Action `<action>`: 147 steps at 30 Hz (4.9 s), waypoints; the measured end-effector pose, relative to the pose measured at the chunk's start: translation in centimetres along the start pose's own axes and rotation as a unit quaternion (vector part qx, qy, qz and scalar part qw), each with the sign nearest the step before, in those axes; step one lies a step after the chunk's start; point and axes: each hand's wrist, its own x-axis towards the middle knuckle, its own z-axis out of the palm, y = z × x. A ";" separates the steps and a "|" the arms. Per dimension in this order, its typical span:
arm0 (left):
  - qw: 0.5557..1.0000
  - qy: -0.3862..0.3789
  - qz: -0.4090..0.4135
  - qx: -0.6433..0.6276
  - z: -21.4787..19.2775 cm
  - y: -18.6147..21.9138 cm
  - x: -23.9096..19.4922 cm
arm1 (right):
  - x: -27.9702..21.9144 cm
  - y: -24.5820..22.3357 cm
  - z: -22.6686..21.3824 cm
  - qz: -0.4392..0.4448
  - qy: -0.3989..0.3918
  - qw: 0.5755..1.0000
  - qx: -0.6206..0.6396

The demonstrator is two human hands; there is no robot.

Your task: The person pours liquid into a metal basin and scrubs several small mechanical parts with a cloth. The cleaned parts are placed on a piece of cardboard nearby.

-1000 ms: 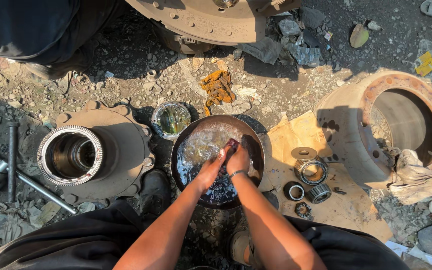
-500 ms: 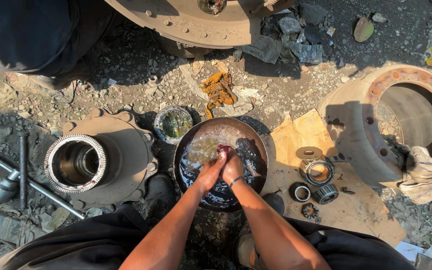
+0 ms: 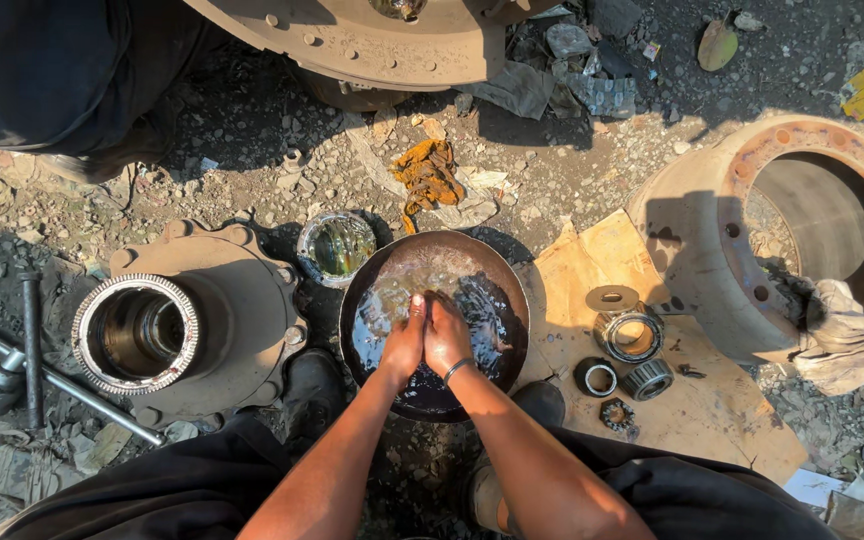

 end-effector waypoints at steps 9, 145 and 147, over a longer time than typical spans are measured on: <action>0.972 -0.099 -0.031 -0.212 0.6 -1.3 -0.5 | -0.6 9.5 1.2 0.568 -0.110 0.790 0.202; 0.942 -0.099 -0.247 -0.207 -2.8 -2.4 1.2 | -4.8 1.6 1.1 -0.088 -0.286 0.936 -0.187; 0.944 -0.106 -0.239 -0.201 -2.2 -2.6 1.0 | -4.0 0.4 0.3 0.018 -0.372 0.909 -0.186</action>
